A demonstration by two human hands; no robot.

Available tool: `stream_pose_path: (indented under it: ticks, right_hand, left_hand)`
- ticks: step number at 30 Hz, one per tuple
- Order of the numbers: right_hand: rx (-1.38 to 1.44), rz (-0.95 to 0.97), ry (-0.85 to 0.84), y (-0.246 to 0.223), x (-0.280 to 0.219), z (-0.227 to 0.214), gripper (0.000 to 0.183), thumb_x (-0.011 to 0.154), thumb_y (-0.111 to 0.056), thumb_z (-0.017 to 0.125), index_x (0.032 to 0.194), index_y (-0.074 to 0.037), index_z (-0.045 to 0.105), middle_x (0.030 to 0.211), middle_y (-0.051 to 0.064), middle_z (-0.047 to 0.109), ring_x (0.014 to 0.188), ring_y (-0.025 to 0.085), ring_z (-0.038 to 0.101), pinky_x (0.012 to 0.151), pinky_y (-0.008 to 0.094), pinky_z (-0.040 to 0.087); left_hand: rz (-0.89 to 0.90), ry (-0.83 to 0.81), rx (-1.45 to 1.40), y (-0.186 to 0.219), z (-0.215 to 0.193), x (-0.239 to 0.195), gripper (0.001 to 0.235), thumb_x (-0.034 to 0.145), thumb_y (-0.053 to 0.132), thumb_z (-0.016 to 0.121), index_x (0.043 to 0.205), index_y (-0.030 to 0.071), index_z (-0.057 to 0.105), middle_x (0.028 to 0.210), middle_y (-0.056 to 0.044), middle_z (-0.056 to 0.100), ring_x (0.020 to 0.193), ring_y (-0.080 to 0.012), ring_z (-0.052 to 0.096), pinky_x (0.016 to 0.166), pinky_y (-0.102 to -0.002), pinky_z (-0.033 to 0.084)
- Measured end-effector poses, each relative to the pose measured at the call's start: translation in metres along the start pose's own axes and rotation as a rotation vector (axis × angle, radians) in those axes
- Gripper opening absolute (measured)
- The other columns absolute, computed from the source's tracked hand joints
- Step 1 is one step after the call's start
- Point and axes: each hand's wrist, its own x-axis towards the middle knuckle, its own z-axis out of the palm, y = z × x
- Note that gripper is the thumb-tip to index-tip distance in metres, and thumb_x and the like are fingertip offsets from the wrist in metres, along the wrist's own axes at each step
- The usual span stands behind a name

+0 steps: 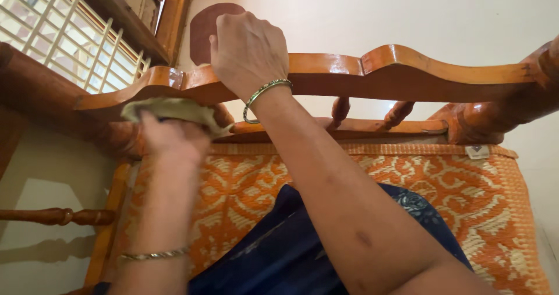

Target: The person wipes the wooden slats and top rail of a bench with a cloth, moving the cloth between the spindles and along the top surface.

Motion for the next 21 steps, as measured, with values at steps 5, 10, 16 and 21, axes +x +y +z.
stream_pose_path:
  ticks: [5, 10, 16, 21]
  right_hand:
    - [0.001, 0.023, -0.051, 0.002, -0.001, 0.002, 0.027, 0.09, -0.026, 0.066, 0.073, -0.005, 0.069, 0.068, 0.016, 0.069, 0.066, 0.034, 0.07, 0.061, 0.042, 0.055]
    - [-0.041, 0.043, -0.077, 0.004, 0.002, 0.007, 0.026, 0.089, -0.027, 0.067, 0.076, -0.005, 0.07, 0.068, 0.017, 0.069, 0.065, 0.034, 0.071, 0.059, 0.042, 0.056]
    - [-0.036, 0.033, -0.044, -0.001, 0.0, 0.002, 0.026, 0.088, -0.027, 0.068, 0.074, -0.005, 0.07, 0.068, 0.016, 0.07, 0.065, 0.033, 0.071, 0.059, 0.043, 0.055]
    - [0.007, 0.092, -0.162, 0.005, 0.002, 0.006, 0.029, 0.092, -0.027, 0.065, 0.075, -0.004, 0.067, 0.071, 0.016, 0.069, 0.065, 0.029, 0.072, 0.061, 0.038, 0.058]
  left_hand:
    - [0.086, -0.864, -0.169, -0.012, -0.02, 0.021, 0.055, 0.114, 0.057, 0.032, 0.127, 0.01, 0.058, 0.119, -0.012, 0.064, 0.111, -0.0278, 0.059, 0.096, -0.047, 0.049]
    - [0.383, -0.42, 0.238, -0.07, -0.058, 0.055, 0.045, 0.109, 0.047, 0.047, 0.128, 0.008, 0.059, 0.121, -0.009, 0.063, 0.111, -0.024, 0.059, 0.094, -0.038, 0.05]
    - [0.635, -0.35, 1.309, -0.072, -0.077, 0.056, 0.047, 0.107, 0.028, 0.044, 0.146, 0.005, 0.056, 0.143, -0.014, 0.057, 0.13, -0.0263, 0.05, 0.109, -0.038, 0.036]
    - [0.538, -0.298, 1.051, -0.073, -0.061, 0.033, 0.046, 0.101, 0.029, 0.051, 0.14, 0.006, 0.051, 0.139, -0.01, 0.056, 0.125, -0.0222, 0.053, 0.101, -0.035, 0.041]
